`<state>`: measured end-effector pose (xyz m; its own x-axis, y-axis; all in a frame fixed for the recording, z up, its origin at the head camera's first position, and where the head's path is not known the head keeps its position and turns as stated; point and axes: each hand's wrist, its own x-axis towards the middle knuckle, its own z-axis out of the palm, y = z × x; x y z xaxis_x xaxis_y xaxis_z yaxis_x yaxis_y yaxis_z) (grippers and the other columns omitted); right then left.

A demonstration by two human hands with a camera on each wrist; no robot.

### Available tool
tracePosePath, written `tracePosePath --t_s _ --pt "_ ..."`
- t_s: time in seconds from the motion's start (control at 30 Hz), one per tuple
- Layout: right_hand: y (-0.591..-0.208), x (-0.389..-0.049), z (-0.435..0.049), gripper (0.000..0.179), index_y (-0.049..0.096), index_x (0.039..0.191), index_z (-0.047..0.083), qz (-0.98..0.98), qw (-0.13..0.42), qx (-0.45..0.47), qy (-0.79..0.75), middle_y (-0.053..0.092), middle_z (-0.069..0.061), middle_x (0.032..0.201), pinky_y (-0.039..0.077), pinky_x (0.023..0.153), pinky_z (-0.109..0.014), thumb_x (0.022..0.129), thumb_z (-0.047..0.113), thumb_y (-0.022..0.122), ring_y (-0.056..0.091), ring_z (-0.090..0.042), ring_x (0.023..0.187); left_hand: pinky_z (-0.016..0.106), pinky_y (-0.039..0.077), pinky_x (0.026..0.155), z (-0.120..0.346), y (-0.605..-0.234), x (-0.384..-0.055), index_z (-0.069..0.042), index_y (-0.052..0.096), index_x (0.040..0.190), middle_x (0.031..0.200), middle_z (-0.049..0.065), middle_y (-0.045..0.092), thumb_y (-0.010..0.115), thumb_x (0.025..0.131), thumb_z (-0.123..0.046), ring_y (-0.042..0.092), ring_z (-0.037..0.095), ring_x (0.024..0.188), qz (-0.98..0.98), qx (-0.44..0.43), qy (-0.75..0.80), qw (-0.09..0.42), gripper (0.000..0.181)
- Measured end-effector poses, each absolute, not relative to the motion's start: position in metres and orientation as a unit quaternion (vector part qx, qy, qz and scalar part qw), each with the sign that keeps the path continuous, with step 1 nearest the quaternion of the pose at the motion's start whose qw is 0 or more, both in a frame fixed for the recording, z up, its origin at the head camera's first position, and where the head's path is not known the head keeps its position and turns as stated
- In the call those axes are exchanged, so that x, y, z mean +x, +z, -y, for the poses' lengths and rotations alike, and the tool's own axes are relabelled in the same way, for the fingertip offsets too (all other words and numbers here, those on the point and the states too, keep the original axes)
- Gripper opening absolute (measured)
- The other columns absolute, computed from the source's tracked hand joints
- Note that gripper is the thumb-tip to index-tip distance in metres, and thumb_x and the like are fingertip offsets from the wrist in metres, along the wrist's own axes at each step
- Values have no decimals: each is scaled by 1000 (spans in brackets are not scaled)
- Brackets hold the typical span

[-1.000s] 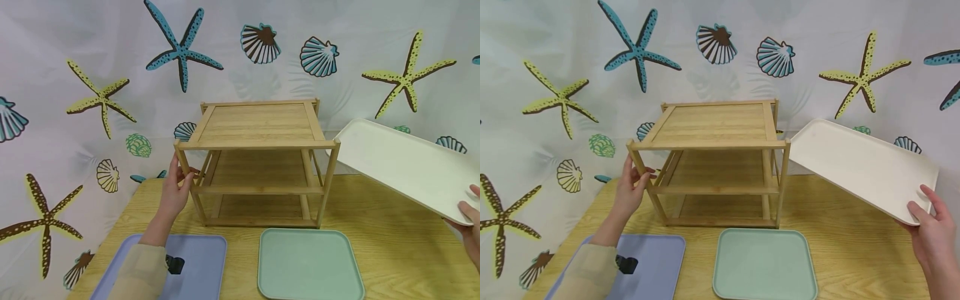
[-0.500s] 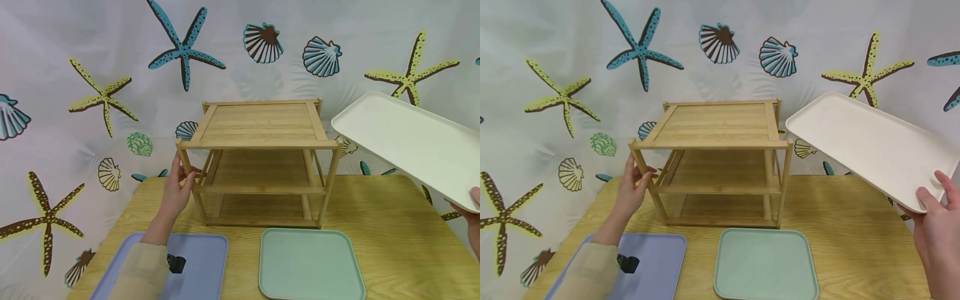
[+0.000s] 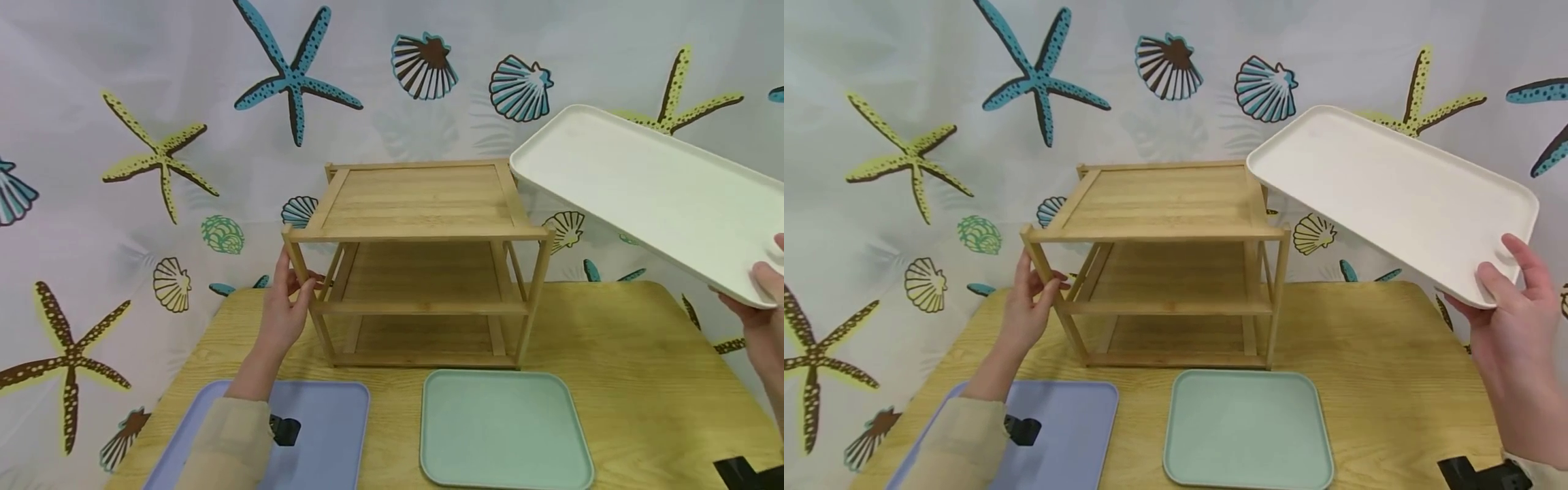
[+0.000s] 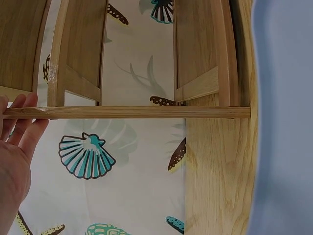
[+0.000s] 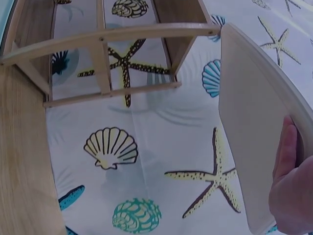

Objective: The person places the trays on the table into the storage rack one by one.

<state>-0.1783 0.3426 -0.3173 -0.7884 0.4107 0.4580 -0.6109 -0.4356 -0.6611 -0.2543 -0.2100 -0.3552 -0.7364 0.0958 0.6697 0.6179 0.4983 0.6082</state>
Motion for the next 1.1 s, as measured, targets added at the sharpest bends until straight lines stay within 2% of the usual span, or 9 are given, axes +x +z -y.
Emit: tracePosePath --t_s 0.17,0.37,0.43,0.53,0.67,0.77,0.87,1.0,1.1 --pt "-307 -189 -333 38 36 136 6 394 229 108 884 41 -8 132 56 60 -31 101 -7 36 71 -24 85 52 52 75 210 -353 -254 5 15 151 101 31 62 52 95 10 66 44 90 817 -219 -447 291 67" --pt "-297 -199 -316 40 36 138 7 469 198 99 855 34 -4 137 56 62 -27 100 -1 46 69 -15 88 20 51 76 212 -356 -258 6 15 151 100 31 63 53 94 12 66 44 87 812 -224 -448 301 68" --pt "-295 -202 -312 41 37 138 8 491 187 95 846 33 -2 137 56 62 -26 100 1 49 68 -13 89 16 48 78 216 -364 -265 2 15 152 99 29 64 53 95 10 66 43 86 811 -225 -446 306 69" --pt "-292 -206 -306 44 37 140 10 510 164 91 839 36 -2 135 56 63 -26 100 3 51 68 -12 89 32 52 84 223 -376 -275 -5 14 155 100 27 65 52 96 7 67 40 87 810 -224 -447 306 71" --pt "-288 -213 -301 46 36 143 11 539 134 82 827 28 -4 145 55 67 -25 100 7 53 65 -10 92 55 49 85 227 -384 -281 -9 14 156 100 25 64 51 97 6 67 39 87 807 -229 -451 305 71" --pt "-283 -221 -300 48 37 144 11 572 118 80 808 26 -7 146 55 67 -25 100 10 54 65 -10 91 50 52 82 227 -384 -280 -9 14 156 100 24 65 51 97 6 68 38 87 807 -233 -447 308 71" --pt "-277 -228 -300 46 38 143 10 592 88 88 797 33 -6 137 55 66 -26 100 10 54 65 -11 89 47 52 81 228 -384 -280 -9 13 156 101 23 65 52 97 5 68 36 88 809 -232 -445 306 72" --pt "-271 -238 -296 38 44 136 12 619 51 95 778 39 -1 125 55 64 -27 100 9 54 65 -12 85 51 52 78 226 -381 -278 -7 13 155 101 25 64 52 97 6 67 38 88 808 -232 -445 308 71" --pt "-269 -246 -291 33 48 131 16 650 44 97 753 41 -3 119 54 61 -26 100 11 55 66 -13 77 54 52 72 220 -372 -270 1 14 153 98 28 63 51 95 11 66 43 86 807 -235 -441 315 69"
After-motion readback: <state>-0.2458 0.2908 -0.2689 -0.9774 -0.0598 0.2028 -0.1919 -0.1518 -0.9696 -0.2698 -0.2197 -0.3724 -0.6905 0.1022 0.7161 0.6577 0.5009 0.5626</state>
